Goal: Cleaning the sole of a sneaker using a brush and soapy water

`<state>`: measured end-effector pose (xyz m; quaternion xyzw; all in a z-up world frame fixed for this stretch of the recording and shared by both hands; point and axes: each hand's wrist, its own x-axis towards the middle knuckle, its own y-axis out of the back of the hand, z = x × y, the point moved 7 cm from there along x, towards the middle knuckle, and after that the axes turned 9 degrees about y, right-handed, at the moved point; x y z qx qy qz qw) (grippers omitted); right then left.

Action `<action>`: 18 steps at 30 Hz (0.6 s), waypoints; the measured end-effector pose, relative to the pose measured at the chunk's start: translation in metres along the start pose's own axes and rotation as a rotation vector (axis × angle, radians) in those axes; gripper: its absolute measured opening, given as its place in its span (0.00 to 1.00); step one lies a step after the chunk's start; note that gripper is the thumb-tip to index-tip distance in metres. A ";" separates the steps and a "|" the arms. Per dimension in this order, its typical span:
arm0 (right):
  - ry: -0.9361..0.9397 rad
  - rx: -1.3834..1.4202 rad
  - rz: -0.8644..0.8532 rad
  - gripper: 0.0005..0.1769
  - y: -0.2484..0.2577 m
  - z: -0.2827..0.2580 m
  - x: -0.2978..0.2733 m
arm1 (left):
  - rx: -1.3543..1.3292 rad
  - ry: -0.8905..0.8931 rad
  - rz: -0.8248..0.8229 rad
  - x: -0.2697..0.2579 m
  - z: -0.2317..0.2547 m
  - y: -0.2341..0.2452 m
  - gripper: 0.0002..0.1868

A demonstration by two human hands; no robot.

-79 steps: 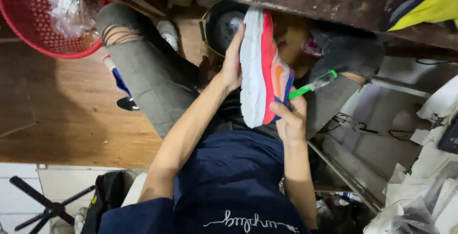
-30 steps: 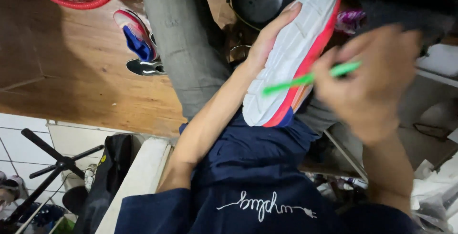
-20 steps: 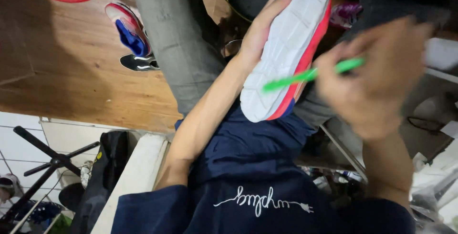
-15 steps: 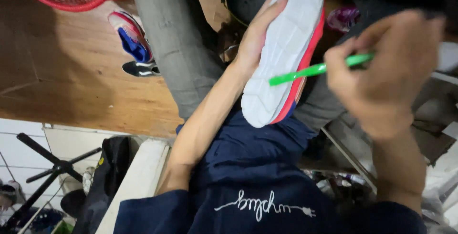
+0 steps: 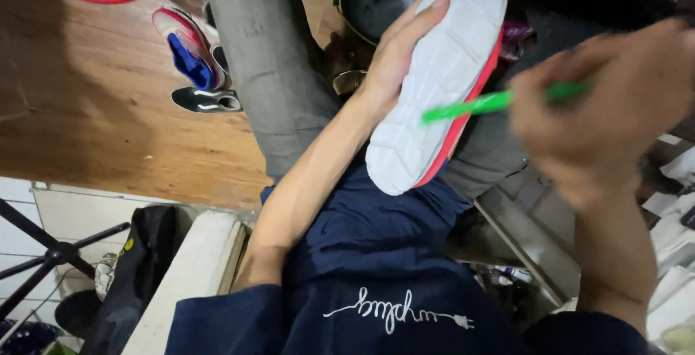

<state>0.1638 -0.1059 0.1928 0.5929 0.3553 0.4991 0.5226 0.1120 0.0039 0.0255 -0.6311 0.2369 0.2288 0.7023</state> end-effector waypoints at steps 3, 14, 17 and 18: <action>0.145 0.148 -0.014 0.13 -0.010 -0.021 0.007 | 0.058 0.031 0.077 -0.005 0.010 -0.002 0.34; -0.025 0.013 0.127 0.11 -0.003 -0.005 0.010 | 0.037 -0.018 0.078 -0.004 0.014 -0.004 0.33; 0.145 0.087 0.087 0.16 -0.004 -0.030 0.014 | 0.126 -0.056 0.016 -0.006 0.019 -0.005 0.32; 0.145 0.082 0.097 0.16 -0.003 -0.023 0.016 | 0.133 -0.063 0.011 -0.001 0.021 -0.005 0.32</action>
